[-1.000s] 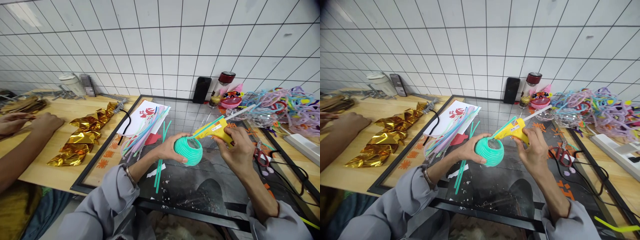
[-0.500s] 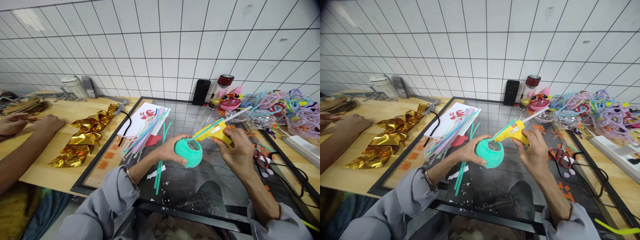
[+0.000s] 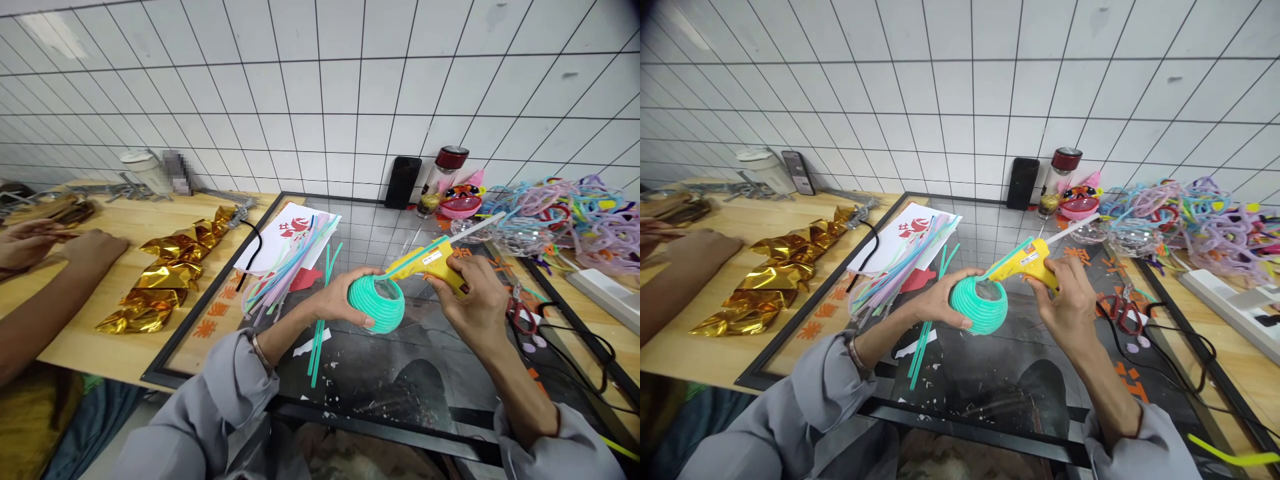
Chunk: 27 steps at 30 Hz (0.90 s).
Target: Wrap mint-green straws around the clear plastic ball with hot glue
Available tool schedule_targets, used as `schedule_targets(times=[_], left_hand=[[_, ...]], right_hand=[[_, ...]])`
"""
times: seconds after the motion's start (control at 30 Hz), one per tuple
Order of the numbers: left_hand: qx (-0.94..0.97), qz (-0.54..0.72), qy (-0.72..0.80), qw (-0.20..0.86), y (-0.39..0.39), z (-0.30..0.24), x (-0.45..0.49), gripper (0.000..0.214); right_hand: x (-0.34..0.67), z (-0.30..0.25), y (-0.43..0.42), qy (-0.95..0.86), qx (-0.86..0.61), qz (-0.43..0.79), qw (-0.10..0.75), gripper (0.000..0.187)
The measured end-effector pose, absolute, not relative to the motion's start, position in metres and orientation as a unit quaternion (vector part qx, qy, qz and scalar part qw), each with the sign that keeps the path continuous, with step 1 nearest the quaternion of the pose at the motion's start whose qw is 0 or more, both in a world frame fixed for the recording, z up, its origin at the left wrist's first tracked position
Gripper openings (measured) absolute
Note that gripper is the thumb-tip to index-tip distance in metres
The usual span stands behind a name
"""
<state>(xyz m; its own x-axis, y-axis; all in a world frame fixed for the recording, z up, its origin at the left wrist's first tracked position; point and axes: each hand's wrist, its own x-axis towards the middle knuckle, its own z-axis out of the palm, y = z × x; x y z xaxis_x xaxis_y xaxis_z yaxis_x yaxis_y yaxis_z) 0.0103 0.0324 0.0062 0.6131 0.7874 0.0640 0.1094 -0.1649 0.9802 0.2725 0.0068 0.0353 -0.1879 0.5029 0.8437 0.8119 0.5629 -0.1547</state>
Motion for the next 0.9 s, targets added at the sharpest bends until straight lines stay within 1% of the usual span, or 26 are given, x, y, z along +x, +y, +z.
schedule_targets(times=[0.33,0.6,0.9], left_hand=[[0.698,0.314,0.316,0.561,0.0325,0.0063,0.0105,0.102],[0.694,0.308,0.311,0.571,0.0320,0.0084,0.0109,0.101],[0.706,0.308,0.312,0.557,0.0322,0.0066,0.0100,0.100]], right_hand=[[0.2731,0.0339,0.0077,-0.755,-0.434,-0.164,0.463,0.020],[0.2755,0.0379,0.0062,-0.768,-0.427,-0.137,0.457,0.021],[0.2759,0.0337,0.0068,-0.761,-0.440,-0.131,0.458,0.022]])
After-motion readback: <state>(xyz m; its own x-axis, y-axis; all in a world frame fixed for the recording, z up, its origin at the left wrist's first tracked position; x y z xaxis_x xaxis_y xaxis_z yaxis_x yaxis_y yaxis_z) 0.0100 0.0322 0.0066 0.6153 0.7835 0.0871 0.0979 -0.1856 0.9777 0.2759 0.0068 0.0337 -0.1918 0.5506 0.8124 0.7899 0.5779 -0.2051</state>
